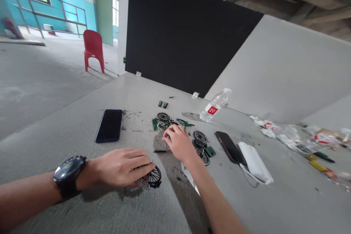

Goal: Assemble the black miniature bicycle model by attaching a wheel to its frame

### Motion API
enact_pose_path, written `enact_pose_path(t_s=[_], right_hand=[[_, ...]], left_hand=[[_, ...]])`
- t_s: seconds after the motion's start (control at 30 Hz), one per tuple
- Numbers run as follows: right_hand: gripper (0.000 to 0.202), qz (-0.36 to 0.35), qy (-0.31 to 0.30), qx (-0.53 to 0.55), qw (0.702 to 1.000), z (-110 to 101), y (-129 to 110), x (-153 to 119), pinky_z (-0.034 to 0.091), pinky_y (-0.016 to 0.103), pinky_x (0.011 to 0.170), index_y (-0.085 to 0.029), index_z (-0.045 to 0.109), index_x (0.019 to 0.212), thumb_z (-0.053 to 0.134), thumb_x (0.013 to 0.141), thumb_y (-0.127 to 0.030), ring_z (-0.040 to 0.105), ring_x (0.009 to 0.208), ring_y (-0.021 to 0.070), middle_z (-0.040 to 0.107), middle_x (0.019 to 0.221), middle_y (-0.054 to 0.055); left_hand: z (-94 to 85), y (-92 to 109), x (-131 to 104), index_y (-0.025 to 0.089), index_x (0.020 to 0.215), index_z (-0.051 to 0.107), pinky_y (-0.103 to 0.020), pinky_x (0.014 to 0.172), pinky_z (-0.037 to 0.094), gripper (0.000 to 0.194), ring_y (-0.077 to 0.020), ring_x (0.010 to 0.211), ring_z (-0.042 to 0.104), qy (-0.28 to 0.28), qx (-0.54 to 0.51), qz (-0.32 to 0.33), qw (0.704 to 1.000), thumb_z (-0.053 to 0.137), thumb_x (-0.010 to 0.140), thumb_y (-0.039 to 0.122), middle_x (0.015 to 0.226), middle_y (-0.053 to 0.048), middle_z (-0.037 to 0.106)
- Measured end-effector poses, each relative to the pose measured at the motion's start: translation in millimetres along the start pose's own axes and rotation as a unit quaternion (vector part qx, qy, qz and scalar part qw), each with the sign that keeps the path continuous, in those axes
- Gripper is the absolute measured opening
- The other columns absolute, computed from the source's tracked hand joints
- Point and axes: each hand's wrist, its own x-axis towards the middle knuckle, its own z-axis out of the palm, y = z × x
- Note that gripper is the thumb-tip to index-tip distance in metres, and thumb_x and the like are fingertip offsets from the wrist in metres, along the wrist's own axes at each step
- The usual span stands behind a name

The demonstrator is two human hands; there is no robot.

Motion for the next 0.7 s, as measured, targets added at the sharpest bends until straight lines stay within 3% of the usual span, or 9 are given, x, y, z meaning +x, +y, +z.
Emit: enact_pose_path(t_s=[0.17, 0.33, 0.53, 0.7], right_hand=[[0.009, 0.004, 0.022, -0.002, 1.0, 0.7, 2.2, -2.1, 0.046, 0.042, 0.089, -0.024, 0.063, 0.087, 0.057, 0.092, -0.024, 0.059, 0.099, 0.0242, 0.063, 0.102, 0.005], [0.007, -0.038, 0.047, 0.053, 0.997, -2.6, -14.1, 9.8, 0.044, 0.038, 0.09, -0.024, 0.063, 0.095, 0.056, 0.095, -0.023, 0.059, 0.098, 0.0208, 0.065, 0.102, 0.004], [0.02, -0.122, -0.03, 0.067, 0.99, 5.7, -37.6, 60.6, 0.04, 0.037, 0.088, -0.026, 0.066, 0.096, 0.057, 0.091, -0.009, 0.056, 0.099, 0.0211, 0.065, 0.103, 0.002], [0.024, -0.163, -0.084, 0.081, 0.98, 10.9, -39.4, 86.3, 0.04, 0.032, 0.08, -0.028, 0.067, 0.09, 0.063, 0.084, -0.005, 0.056, 0.091, 0.0188, 0.064, 0.098, 0.001]], left_hand=[[-1.4, -3.4, -2.5, 0.006, 0.111, 0.061, -0.031, 0.067, 0.054, 0.033, -0.0216, 0.082, 0.061, -0.017, -0.02, 0.011, 1.0, 0.058, 0.093, 0.034, 0.109, -0.015, 0.069], [1.2, -3.1, -5.0, 0.006, 0.116, 0.06, -0.031, 0.075, 0.052, 0.033, -0.0226, 0.088, 0.062, -0.002, -0.009, 0.02, 1.0, 0.059, 0.093, 0.03, 0.118, -0.016, 0.068], [0.2, -2.6, -3.1, 0.007, 0.109, 0.065, -0.032, 0.071, 0.052, 0.037, -0.0227, 0.086, 0.06, -0.009, 0.004, 0.017, 1.0, 0.059, 0.093, 0.039, 0.119, -0.014, 0.069], [-0.2, -2.4, -0.3, 0.01, 0.097, 0.067, -0.031, 0.067, 0.05, 0.022, -0.0204, 0.081, 0.059, 0.014, 0.011, 0.02, 1.0, 0.05, 0.097, 0.023, 0.111, -0.012, 0.071]])
